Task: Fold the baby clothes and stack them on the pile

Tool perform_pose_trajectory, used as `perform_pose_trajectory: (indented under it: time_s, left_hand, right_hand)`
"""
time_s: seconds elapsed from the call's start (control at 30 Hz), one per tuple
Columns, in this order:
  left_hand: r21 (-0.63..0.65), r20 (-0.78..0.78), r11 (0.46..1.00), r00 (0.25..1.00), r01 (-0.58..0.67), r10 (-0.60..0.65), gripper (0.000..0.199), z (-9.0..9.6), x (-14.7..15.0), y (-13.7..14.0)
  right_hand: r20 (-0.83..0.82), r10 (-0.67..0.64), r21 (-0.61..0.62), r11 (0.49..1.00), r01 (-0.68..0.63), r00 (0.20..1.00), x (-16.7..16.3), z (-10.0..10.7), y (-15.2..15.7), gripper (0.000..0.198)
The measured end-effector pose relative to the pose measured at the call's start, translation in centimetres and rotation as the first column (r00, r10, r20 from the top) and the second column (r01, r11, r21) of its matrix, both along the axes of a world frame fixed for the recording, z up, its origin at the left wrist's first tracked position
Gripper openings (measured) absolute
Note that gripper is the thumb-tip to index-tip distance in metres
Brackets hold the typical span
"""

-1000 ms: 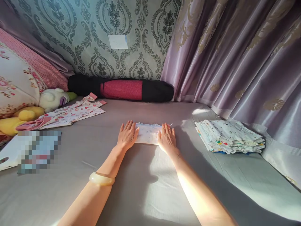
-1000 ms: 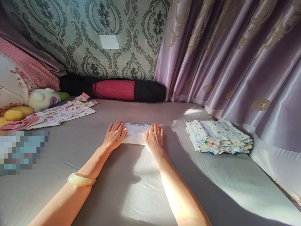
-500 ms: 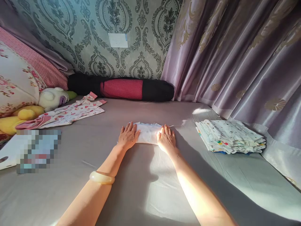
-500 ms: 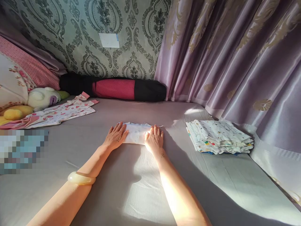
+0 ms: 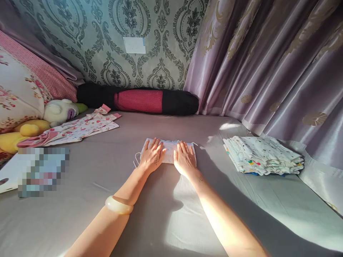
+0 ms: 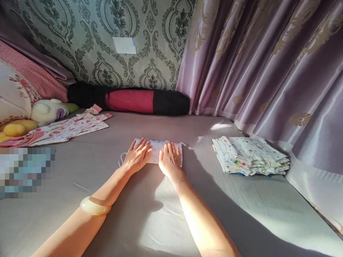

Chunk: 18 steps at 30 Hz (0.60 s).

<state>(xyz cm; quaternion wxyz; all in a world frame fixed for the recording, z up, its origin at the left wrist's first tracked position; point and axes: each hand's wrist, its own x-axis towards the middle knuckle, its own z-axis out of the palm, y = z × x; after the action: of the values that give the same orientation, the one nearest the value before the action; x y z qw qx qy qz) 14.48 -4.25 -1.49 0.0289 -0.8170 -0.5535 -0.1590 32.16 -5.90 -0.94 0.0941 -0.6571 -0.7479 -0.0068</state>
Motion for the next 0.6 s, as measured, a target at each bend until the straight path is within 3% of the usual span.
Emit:
perform_pose_trajectory:
  time_s: [0.2,0.6]
  left_hand:
    - [-0.256,-0.04,0.966,0.998,0.036,-0.048,0.061,-0.4,0.9,0.0]
    - [-0.236,-0.006,0.971,0.999,0.031,-0.033,0.058,-0.8,0.9,0.2]
  right_hand:
    - [-0.017,0.031,0.019,0.999,-0.03,0.999,-0.4,-0.9,0.0,0.053]
    - [-0.019,0.023,-0.018,1.0,-0.023,1.0,-0.4,-0.8,0.0,0.054]
